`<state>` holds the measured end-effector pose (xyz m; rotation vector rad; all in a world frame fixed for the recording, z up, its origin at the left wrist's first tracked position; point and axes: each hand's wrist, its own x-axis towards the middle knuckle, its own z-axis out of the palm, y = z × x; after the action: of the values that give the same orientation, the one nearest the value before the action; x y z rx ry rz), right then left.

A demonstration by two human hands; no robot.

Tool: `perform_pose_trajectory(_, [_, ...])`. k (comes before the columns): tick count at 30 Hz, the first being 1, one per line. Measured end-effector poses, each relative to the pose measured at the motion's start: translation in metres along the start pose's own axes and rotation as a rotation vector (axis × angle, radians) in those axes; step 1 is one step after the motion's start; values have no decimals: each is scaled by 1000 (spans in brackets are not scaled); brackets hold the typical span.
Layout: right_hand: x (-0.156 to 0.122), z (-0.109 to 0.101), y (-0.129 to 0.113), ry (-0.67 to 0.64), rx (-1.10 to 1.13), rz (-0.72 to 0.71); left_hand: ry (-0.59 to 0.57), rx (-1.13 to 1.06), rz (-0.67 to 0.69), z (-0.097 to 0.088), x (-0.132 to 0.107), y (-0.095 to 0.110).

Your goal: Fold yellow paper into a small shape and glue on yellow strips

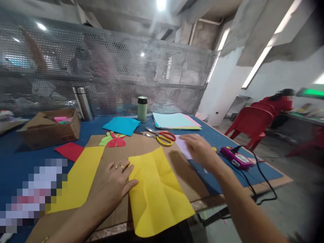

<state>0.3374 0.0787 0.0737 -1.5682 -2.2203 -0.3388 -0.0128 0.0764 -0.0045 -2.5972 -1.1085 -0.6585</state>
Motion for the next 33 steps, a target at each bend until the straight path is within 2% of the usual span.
perform_pose_trajectory(3, [-14, -4, 57, -215, -321, 309, -25, -30, -14, 1, 0, 0])
perform_pose_trajectory(5, [-24, -1, 79, -363, -368, 392, -14, -50, -21, 3, -1, -1])
perform_pose_trajectory(8, [-31, 6, 91, -439, -335, 428, 18, -57, -24, 9, -4, -4])
perform_pose_trajectory(13, [-24, 10, 94, -370, -219, 472, 19, -15, 20, 14, -5, -8])
perform_pose_trajectory(19, [-21, -10, 82, -161, 188, 501, 3, 16, 23, 14, -5, -8])
perform_pose_trajectory(22, [-28, -14, 63, -54, 604, 513, -1, 20, 28, 17, -6, -9])
perform_pose_trajectory(23, [-30, -13, 57, 11, 910, 543, 3, 20, 30, 19, -7, -10])
perform_pose_trajectory(25, [-32, -9, 46, 56, 1136, 558, 17, 16, 34, 21, -7, -11])
perform_pose_trajectory(30, [-27, -5, 27, 99, 1271, 574, -3, 8, 19, 15, -5, -7])
perform_pose_trajectory(33, [-17, -10, 9, 108, 1207, 538, -53, 4, -11, 4, -2, 0])
